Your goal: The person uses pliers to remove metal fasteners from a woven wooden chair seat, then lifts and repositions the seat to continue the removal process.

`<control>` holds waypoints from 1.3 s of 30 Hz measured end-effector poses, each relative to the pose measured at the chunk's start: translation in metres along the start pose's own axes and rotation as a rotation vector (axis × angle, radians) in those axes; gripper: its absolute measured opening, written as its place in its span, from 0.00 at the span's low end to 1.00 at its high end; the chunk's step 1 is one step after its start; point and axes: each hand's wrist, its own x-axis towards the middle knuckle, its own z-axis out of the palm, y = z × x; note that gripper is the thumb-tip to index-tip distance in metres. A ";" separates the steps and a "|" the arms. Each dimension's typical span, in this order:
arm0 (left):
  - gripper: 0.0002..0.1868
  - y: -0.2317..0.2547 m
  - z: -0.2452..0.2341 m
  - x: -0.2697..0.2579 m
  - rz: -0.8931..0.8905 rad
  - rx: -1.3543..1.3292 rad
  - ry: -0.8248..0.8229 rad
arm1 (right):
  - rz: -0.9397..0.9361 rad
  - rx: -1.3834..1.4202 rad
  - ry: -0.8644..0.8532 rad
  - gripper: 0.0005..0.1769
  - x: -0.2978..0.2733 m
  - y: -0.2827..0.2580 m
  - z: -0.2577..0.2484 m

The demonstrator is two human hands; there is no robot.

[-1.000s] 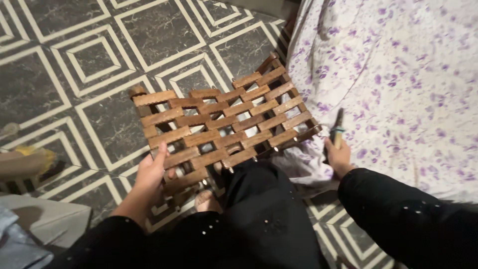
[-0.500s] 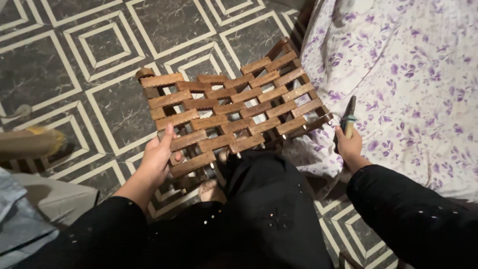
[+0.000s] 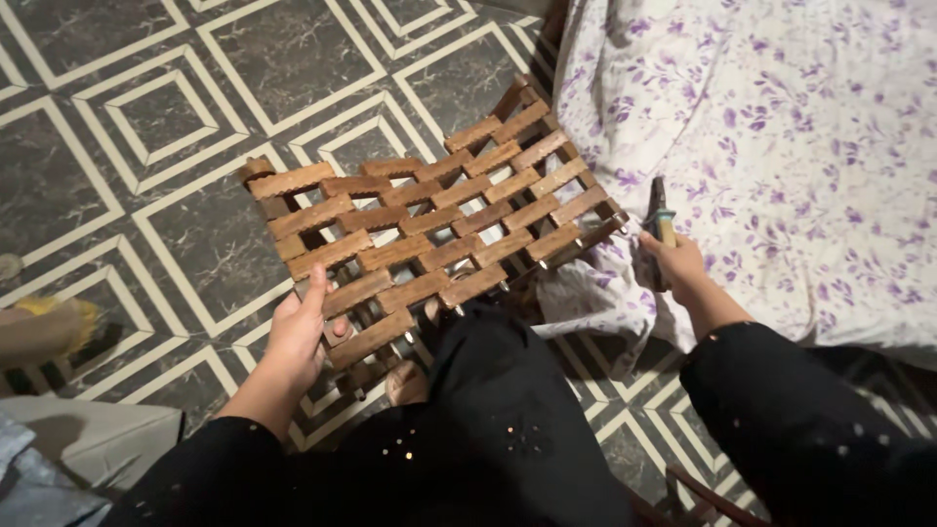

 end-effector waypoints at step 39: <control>0.20 0.023 -0.062 -0.021 0.037 0.218 0.007 | 0.362 0.023 -0.695 0.26 -0.194 -0.075 0.016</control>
